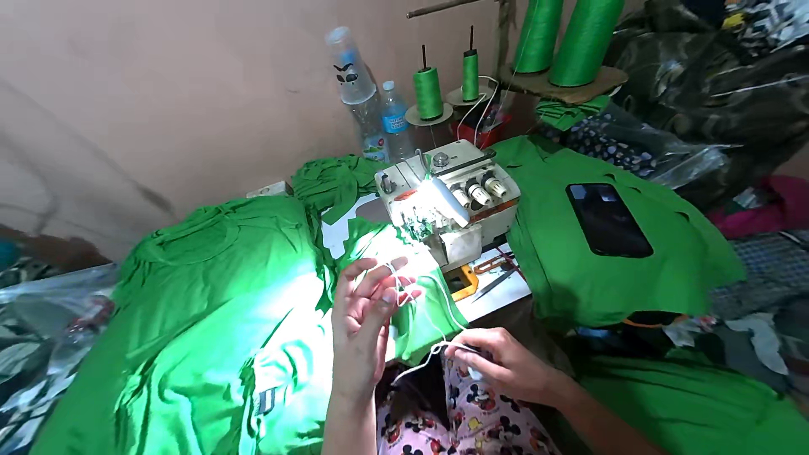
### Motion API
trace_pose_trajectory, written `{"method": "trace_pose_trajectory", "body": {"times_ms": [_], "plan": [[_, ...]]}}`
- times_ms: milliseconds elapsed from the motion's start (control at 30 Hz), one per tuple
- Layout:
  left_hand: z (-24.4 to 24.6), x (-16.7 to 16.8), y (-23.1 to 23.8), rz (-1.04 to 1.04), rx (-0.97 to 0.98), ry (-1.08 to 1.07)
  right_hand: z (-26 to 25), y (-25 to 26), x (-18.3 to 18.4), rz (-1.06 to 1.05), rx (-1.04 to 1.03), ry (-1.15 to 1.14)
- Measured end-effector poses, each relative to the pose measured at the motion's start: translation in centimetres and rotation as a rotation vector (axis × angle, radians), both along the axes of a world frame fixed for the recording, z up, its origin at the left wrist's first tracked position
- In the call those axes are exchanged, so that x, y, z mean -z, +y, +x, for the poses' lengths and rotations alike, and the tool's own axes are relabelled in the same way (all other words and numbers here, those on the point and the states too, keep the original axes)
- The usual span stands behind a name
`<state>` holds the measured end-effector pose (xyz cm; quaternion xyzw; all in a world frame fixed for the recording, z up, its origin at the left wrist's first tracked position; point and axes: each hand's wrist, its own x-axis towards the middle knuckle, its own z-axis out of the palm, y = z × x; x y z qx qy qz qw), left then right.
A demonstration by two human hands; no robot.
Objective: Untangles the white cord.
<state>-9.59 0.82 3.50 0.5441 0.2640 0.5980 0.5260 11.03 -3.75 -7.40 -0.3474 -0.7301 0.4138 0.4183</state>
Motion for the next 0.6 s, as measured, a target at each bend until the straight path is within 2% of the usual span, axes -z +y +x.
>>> {"method": "trace_pose_trajectory", "body": {"times_ms": [67,100,233,367,600], "plan": [[-0.6,1.1,0.1,-0.013,0.01,0.055,0.6,-0.1,-0.6,-0.025,-0.006,0.093],[-0.8,1.7,0.0,-0.007,0.058,0.098,0.8,-0.1,-0.9,0.027,0.019,0.102],[-0.2,3.8,-1.1,-0.021,0.216,0.32,0.7,-0.3,-1.6,0.378,0.302,-0.121],[0.2,5.5,-1.2,-0.002,0.249,0.539,0.5,-0.5,-2.7,0.454,0.383,-0.142],[0.6,5.9,-1.5,-0.086,0.28,0.498,0.3,0.0,-2.9,0.467,0.477,0.003]]}}
